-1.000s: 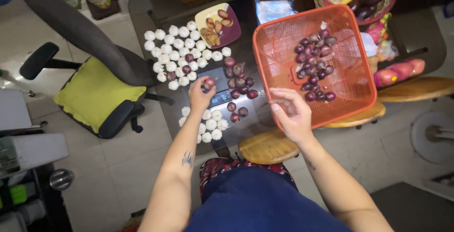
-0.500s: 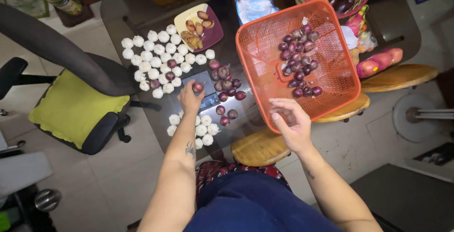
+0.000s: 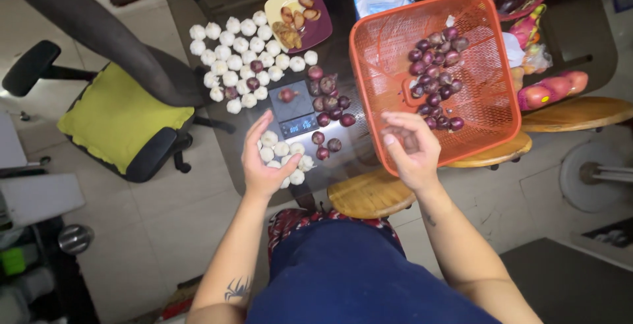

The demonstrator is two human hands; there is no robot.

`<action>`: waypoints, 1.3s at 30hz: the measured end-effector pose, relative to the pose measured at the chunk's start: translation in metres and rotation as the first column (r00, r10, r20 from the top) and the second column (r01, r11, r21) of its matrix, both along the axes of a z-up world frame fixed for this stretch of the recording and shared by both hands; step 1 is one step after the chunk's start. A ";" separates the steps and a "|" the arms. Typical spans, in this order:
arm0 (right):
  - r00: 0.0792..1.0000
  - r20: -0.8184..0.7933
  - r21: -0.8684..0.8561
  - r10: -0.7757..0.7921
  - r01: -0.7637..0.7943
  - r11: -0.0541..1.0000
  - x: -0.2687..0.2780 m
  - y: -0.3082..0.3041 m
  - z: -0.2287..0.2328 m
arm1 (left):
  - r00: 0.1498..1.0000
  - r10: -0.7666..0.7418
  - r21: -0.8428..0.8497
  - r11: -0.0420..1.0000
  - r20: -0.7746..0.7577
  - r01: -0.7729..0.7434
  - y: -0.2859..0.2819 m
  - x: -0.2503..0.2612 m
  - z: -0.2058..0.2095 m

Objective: The recorder is sorting and weighing red onions into different piles on a table.

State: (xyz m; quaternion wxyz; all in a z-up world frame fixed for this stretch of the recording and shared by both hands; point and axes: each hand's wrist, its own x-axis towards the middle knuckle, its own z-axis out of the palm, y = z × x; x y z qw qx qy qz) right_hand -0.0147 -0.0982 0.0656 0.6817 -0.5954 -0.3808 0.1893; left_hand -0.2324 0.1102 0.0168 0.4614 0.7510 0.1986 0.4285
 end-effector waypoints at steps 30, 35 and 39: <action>0.994 0.083 0.049 -0.074 0.070 0.996 -0.019 -0.009 0.012 | 0.999 -0.043 0.078 0.996 0.031 0.041 0.013 0.006 0.010; 0.994 0.076 0.042 -0.081 0.078 0.996 -0.019 -0.015 0.011 | 0.995 0.014 -0.056 0.998 -0.102 -0.020 0.041 0.049 -0.061; 0.989 0.096 0.018 -0.110 0.108 0.994 -0.021 -0.022 0.013 | 0.973 0.006 -0.130 0.991 -0.229 -0.037 0.064 0.079 -0.128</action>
